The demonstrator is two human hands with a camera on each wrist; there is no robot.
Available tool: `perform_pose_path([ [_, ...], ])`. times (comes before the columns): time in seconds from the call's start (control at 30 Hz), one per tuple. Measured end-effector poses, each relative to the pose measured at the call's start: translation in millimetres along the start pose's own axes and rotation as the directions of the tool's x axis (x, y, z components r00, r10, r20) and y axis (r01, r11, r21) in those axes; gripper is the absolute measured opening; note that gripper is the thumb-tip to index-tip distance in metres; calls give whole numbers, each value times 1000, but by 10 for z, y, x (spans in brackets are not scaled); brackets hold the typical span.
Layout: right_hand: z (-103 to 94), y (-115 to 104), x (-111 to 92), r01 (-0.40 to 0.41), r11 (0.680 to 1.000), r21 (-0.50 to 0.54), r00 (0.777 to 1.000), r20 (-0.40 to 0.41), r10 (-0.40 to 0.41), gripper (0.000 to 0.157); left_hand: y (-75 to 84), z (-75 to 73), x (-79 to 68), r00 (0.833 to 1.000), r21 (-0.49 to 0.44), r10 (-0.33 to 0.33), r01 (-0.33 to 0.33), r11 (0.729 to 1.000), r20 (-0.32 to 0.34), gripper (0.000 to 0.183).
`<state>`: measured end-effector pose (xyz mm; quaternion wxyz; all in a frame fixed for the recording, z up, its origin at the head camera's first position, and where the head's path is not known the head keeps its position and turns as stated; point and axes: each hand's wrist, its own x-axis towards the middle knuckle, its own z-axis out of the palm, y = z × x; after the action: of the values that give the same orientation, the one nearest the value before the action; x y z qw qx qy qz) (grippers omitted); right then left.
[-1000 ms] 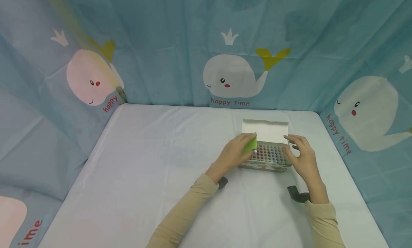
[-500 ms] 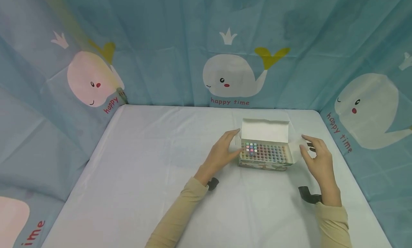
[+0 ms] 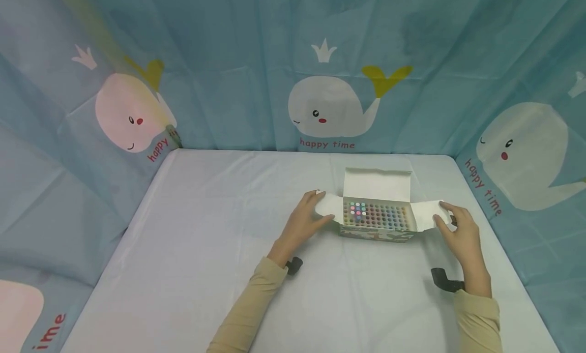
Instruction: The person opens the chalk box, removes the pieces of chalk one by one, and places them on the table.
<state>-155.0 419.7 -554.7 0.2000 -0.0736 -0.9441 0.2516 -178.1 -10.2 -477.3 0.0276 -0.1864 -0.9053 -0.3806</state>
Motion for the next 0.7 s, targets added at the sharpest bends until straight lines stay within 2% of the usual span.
perform_pose_path([
  [0.2, 19, -69, -91, -17, 1000, 2, 997, 76, 17, 51, -97, 87, -17, 997, 22, -58, 56, 998, 59, 71],
  [0.4, -100, -359, -164, -22, 999, 33, 989, 150, 17, 57, -132, 199, -32, 991, 40, -92, 88, 995, 94, 66],
  [0.6, -225, -702, -214, -63, 996, 61, 983, 174, 52, 51, -98, 259, -67, 988, 49, -95, 90, 995, 118, 62],
  [0.7, -144, -622, -210, -58, 997, 60, 985, 168, 47, 48, -66, 262, -89, 985, 26, -101, 98, 995, 143, 60],
])
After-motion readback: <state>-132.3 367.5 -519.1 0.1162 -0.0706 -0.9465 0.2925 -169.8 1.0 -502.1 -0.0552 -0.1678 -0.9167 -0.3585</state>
